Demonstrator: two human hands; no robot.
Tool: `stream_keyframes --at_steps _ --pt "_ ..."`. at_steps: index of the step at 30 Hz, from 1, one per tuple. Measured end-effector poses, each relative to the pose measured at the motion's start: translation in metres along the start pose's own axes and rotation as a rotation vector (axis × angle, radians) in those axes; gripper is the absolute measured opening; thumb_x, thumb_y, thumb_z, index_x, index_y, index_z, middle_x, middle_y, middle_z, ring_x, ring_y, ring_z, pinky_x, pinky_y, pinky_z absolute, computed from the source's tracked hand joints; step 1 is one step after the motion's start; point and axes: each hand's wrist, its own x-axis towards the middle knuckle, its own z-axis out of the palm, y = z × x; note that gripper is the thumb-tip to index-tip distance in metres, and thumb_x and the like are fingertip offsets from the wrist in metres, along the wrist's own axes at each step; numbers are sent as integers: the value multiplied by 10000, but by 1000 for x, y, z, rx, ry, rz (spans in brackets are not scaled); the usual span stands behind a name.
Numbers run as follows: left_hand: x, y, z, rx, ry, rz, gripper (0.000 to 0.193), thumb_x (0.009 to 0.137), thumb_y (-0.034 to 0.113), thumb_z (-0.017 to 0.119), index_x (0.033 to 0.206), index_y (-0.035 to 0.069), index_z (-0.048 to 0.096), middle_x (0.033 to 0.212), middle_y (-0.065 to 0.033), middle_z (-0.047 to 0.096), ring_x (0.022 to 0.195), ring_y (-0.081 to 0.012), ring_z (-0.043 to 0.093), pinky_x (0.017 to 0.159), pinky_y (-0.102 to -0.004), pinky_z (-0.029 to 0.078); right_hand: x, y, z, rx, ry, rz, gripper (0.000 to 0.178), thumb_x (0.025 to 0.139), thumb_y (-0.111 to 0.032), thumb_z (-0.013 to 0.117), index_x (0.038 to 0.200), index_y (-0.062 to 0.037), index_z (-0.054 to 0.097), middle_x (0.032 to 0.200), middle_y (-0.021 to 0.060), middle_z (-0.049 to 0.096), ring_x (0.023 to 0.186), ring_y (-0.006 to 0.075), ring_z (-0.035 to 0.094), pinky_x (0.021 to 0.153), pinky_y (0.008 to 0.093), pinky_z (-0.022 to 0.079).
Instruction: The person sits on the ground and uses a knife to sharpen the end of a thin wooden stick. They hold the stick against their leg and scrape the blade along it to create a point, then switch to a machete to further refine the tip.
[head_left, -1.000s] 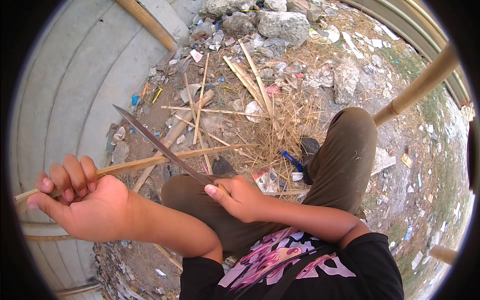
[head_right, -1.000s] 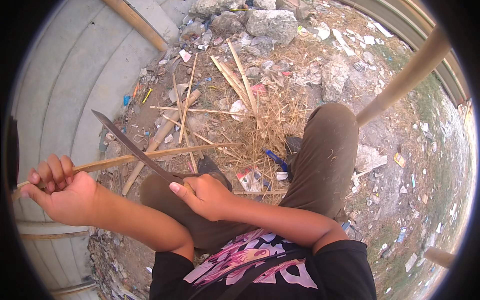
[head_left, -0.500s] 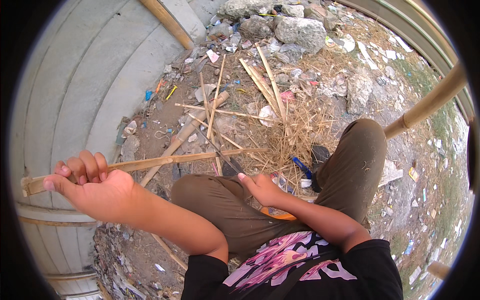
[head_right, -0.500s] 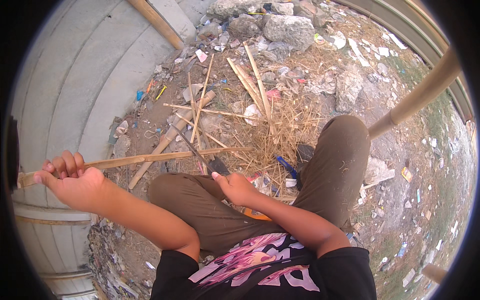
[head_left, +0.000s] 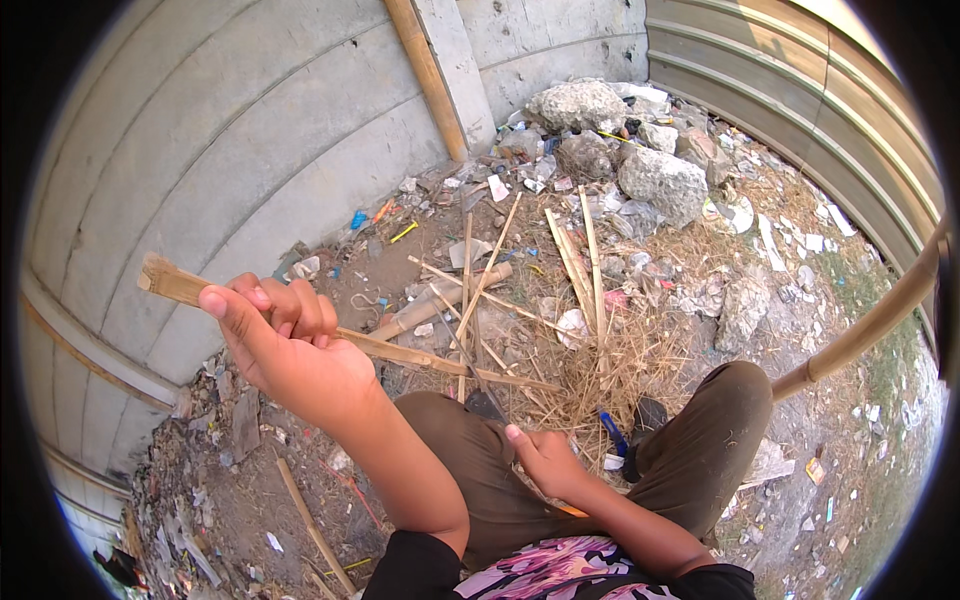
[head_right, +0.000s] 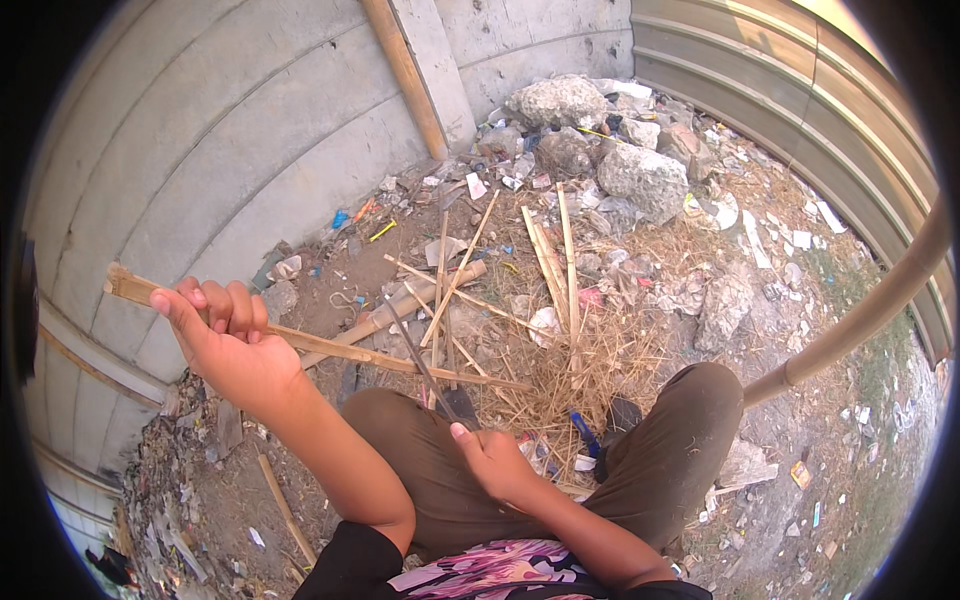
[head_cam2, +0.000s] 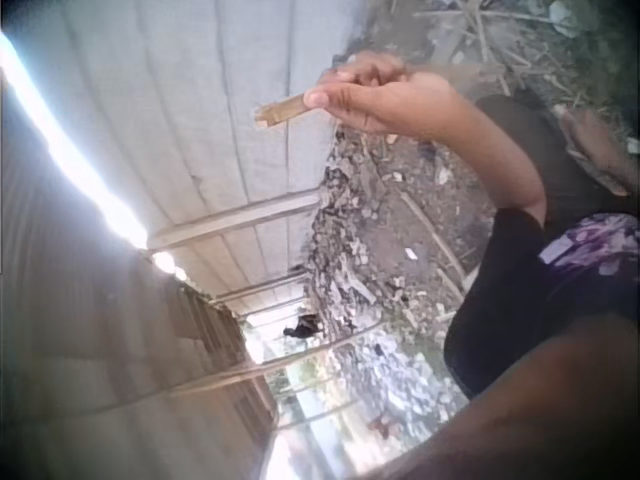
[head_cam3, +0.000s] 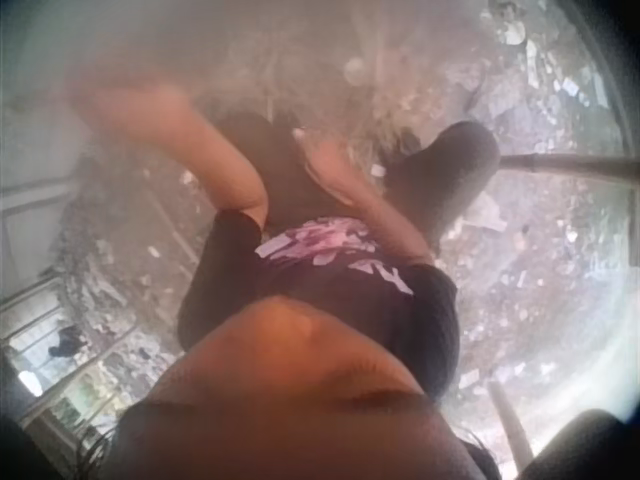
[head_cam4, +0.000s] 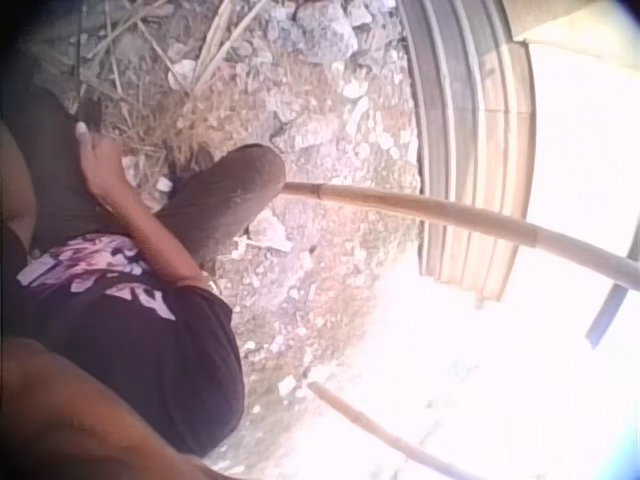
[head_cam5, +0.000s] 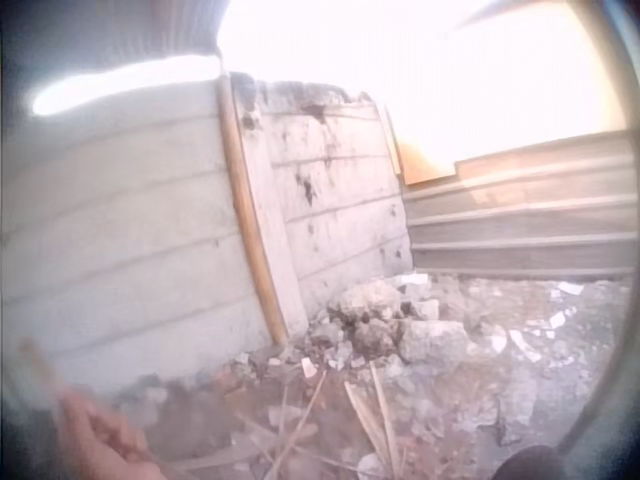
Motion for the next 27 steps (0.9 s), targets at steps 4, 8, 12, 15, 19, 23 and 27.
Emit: stream_keyframes --at_steps 4,8,12,15,19,23,27 --pt "-12 2 3 -21 -92 12 471 984 511 585 806 105 427 598 58 243 484 -46 169 432 -243 116 0 24 10 96 37 8 672 1032 -483 440 639 56 514 524 171 443 504 250 449 556 434 402" --pt "-1 -1 1 39 -4 51 470 986 506 585 800 104 428 596 58 246 488 -49 165 433 -248 113 25 73 3 11 -8 281 685 1018 -515 444 646 47 567 556 219 505 545 335 543 599 440 441" --pt "8 -3 -7 12 -4 12 466 990 504 579 803 101 439 599 58 256 489 -51 174 437 -247 123 -5 6 10 -93 25 -128 702 1029 -512 424 668 74 567 550 225 502 523 315 518 587 453 432" --pt "-1 2 -6 19 -40 3 459 995 499 574 811 98 447 599 58 257 493 -53 179 441 -249 128 10 66 22 9 69 92 714 1028 -512 427 657 83 560 534 222 498 521 310 520 583 455 429" --pt "18 -5 -9 36 15 39 457 998 494 572 813 94 448 596 54 258 494 -55 182 444 -250 130 33 76 16 -22 80 256 734 1006 -539 460 626 79 573 500 204 504 488 307 525 559 458 436" --pt "14 -5 -14 87 49 46 455 997 492 575 815 95 449 597 49 267 492 -57 180 446 -247 133 -1 7 20 -140 -10 -66 555 910 -425 612 663 72 619 545 223 561 507 332 572 548 444 453" --pt "6 -6 3 101 13 58 446 1003 482 569 817 95 445 600 47 256 495 -60 177 448 -248 137 42 119 10 -256 113 287 338 825 -251 651 651 33 590 534 186 541 494 342 565 568 428 472"
